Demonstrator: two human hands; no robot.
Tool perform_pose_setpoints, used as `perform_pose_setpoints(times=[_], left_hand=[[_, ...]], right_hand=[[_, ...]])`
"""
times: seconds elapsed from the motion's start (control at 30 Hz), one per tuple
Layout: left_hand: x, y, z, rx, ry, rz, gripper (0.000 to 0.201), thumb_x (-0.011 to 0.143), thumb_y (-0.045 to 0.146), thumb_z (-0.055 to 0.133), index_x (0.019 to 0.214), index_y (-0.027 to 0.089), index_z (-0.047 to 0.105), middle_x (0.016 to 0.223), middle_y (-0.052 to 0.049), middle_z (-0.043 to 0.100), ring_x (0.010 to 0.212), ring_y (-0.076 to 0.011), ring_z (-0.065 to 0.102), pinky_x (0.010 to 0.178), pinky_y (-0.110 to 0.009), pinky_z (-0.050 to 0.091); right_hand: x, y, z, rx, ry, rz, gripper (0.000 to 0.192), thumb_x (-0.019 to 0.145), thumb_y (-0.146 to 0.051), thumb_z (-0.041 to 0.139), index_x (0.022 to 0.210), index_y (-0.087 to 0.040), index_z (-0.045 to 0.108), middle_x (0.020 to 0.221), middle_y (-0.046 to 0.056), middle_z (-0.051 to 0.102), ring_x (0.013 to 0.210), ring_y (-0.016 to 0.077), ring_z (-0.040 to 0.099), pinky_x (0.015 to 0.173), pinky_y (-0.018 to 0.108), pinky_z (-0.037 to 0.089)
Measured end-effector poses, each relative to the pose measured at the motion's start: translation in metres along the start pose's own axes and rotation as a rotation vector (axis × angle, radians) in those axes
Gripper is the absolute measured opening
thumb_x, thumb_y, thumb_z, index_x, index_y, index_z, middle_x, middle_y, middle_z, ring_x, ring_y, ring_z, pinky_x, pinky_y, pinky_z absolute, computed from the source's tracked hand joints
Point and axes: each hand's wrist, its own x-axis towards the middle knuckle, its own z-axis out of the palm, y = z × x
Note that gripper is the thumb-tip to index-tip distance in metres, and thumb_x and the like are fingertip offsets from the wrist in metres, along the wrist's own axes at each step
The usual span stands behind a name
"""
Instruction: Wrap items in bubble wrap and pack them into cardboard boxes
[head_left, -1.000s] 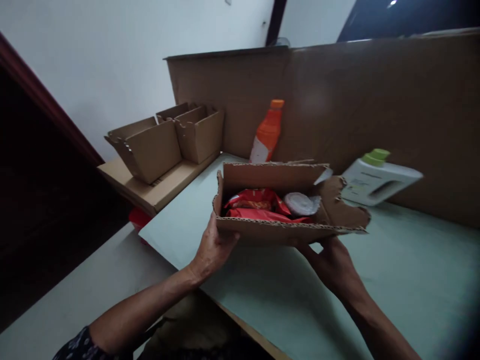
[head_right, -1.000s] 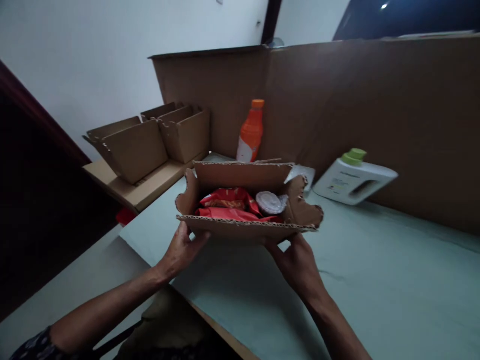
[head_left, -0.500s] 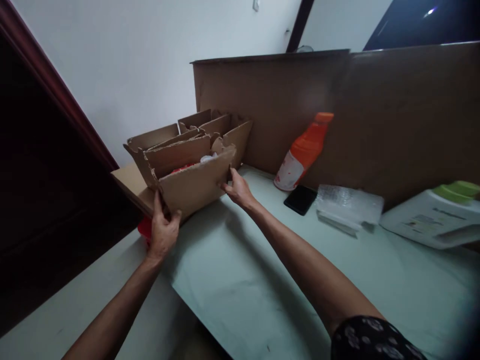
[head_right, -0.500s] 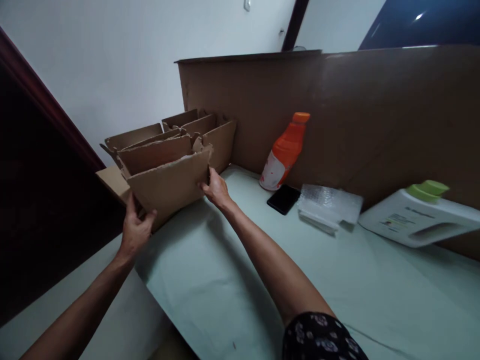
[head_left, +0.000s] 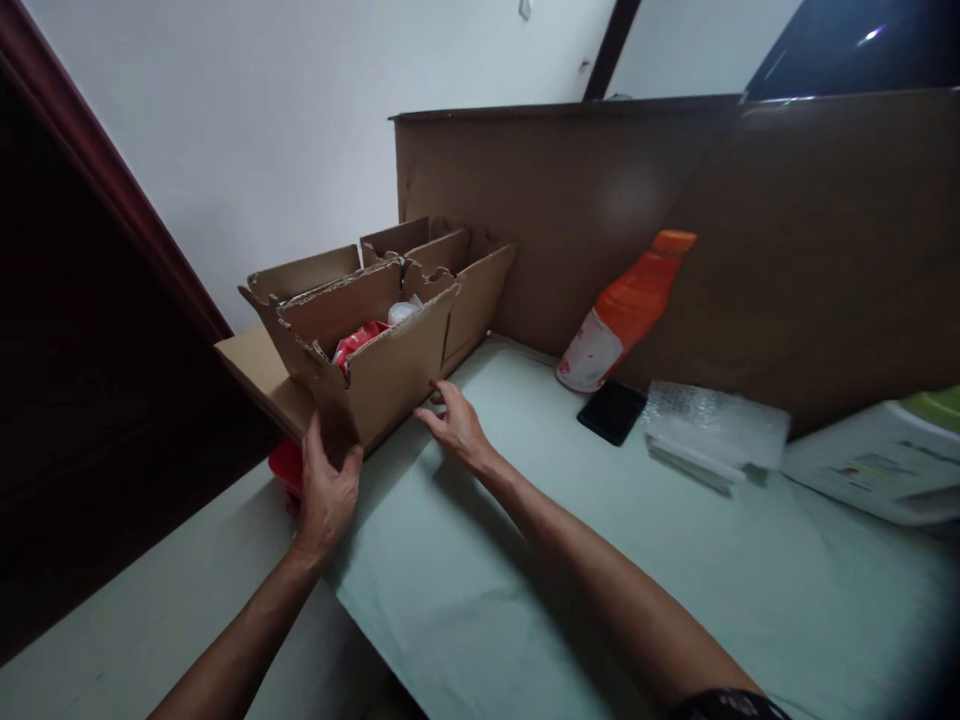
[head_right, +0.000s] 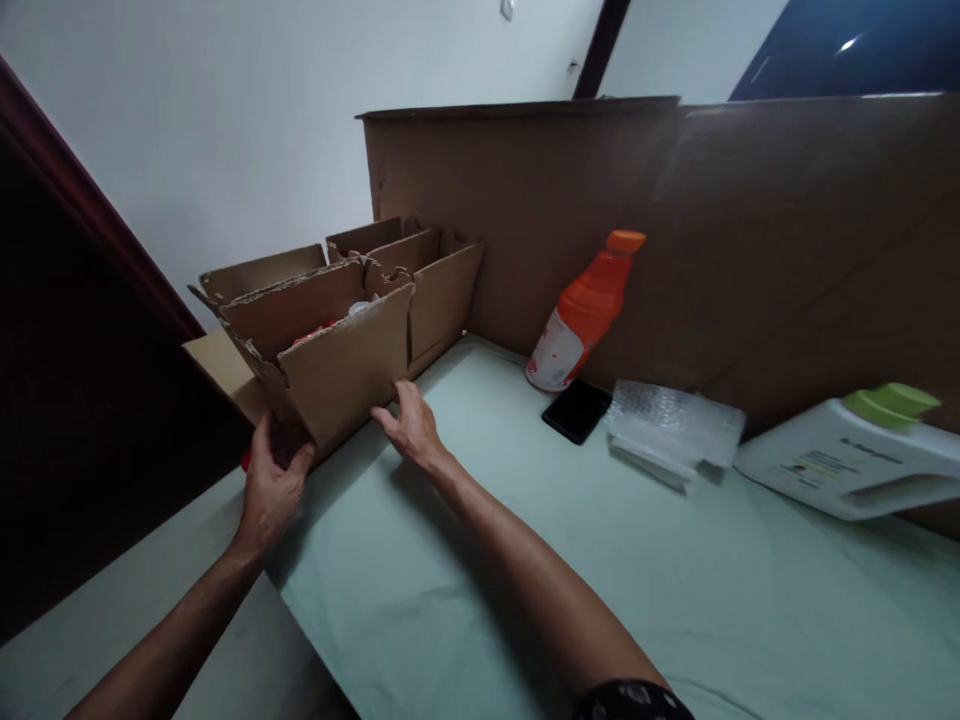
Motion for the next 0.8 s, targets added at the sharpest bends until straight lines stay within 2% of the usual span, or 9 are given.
perform_pose_setpoints(times=[0.07, 0.13, 0.27, 0.37, 0.5, 0.57, 0.63, 0.73, 0.8], left_hand=[[-0.024, 0.014, -0.003, 0.087, -0.027, -0.029, 0.071, 0.09, 0.029, 0.062, 0.154, 0.021, 0.031, 0.151, -0.017, 0.046, 0.141, -0.0304, 0.046, 0.111, -0.048, 0.047], [-0.052, 0.028, -0.005, 0.189, -0.132, -0.019, 0.068, 0.092, 0.033, 0.059, 0.153, 0.021, 0.033, 0.151, -0.018, 0.044, 0.138, -0.0326, 0.048, 0.104, -0.049, 0.052], [-0.097, 0.034, 0.006, 0.249, -0.567, 0.285, 0.05, 0.094, 0.035, 0.052, 0.143, 0.025, 0.05, 0.145, -0.014, 0.054, 0.131, -0.032, 0.055, 0.104, -0.053, 0.052], [-0.122, 0.024, 0.043, 0.241, -0.84, 0.579, 0.044, 0.093, 0.04, 0.052, 0.135, 0.027, 0.059, 0.141, -0.012, 0.059, 0.127, -0.0319, 0.059, 0.099, -0.051, 0.056], [-0.165, 0.034, 0.109, 0.189, -0.928, 0.973, 0.041, 0.091, 0.041, 0.057, 0.129, 0.027, 0.064, 0.139, -0.013, 0.062, 0.125, -0.0331, 0.061, 0.093, -0.049, 0.059], [-0.187, 0.048, 0.129, 0.168, -0.914, 1.09, 0.039, 0.092, 0.039, 0.055, 0.127, 0.026, 0.066, 0.14, -0.014, 0.062, 0.125, -0.0341, 0.061, 0.093, -0.051, 0.058], [-0.201, 0.059, 0.141, 0.164, -0.908, 1.163, 0.042, 0.092, 0.036, 0.055, 0.132, 0.025, 0.063, 0.143, -0.015, 0.059, 0.127, -0.0348, 0.06, 0.094, -0.053, 0.057], [-0.208, 0.06, 0.147, 0.166, -0.949, 1.231, 0.06, 0.09, 0.036, 0.059, 0.149, 0.032, 0.046, 0.147, -0.012, 0.057, 0.128, -0.0346, 0.06, 0.094, -0.053, 0.057], [-0.208, 0.052, 0.148, 0.155, -0.963, 1.22, 0.071, 0.09, 0.035, 0.058, 0.156, 0.039, 0.032, 0.146, -0.01, 0.058, 0.127, -0.0356, 0.061, 0.093, -0.055, 0.057]], right_hand=[[-0.038, 0.008, -0.014, -0.041, -0.041, -0.026, 0.043, 0.089, -0.027, 0.064, 0.13, -0.015, 0.061, 0.143, 0.019, 0.055, 0.125, 0.0294, 0.059, 0.106, 0.047, 0.047], [-0.085, 0.017, -0.034, -0.1, -0.08, -0.032, 0.035, 0.086, -0.022, 0.067, 0.12, -0.014, 0.067, 0.142, 0.02, 0.056, 0.13, 0.0329, 0.055, 0.108, 0.052, 0.043], [-0.182, 0.024, -0.084, -0.23, -0.117, 0.034, 0.034, 0.087, -0.022, 0.069, 0.121, -0.018, 0.069, 0.14, 0.015, 0.061, 0.132, 0.0285, 0.053, 0.111, 0.047, 0.039], [-0.248, 0.027, -0.122, -0.362, -0.133, 0.095, 0.036, 0.091, -0.027, 0.067, 0.126, -0.019, 0.066, 0.142, 0.012, 0.061, 0.133, 0.0243, 0.052, 0.111, 0.041, 0.039], [-0.336, 0.051, -0.187, -0.566, -0.03, 0.282, 0.033, 0.088, -0.031, 0.071, 0.12, -0.022, 0.069, 0.136, 0.006, 0.066, 0.127, 0.0195, 0.057, 0.105, 0.034, 0.042], [-0.384, 0.068, -0.233, -0.658, 0.097, 0.426, 0.026, 0.084, -0.025, 0.074, 0.109, -0.021, 0.073, 0.128, 0.008, 0.07, 0.123, 0.0226, 0.059, 0.102, 0.038, 0.044], [-0.432, 0.082, -0.292, -0.755, 0.254, 0.577, 0.021, 0.08, -0.017, 0.074, 0.101, -0.017, 0.073, 0.124, 0.015, 0.07, 0.12, 0.0289, 0.06, 0.1, 0.046, 0.044], [-0.5, 0.09, -0.394, -0.924, 0.507, 0.788, 0.022, 0.078, -0.011, 0.069, 0.1, -0.014, 0.07, 0.128, 0.021, 0.066, 0.123, 0.0363, 0.056, 0.099, 0.056, 0.041], [-0.543, 0.084, -0.459, -1.036, 0.657, 0.897, 0.02, 0.08, -0.013, 0.066, 0.1, -0.012, 0.067, 0.135, 0.024, 0.06, 0.131, 0.0402, 0.048, 0.102, 0.061, 0.035]])
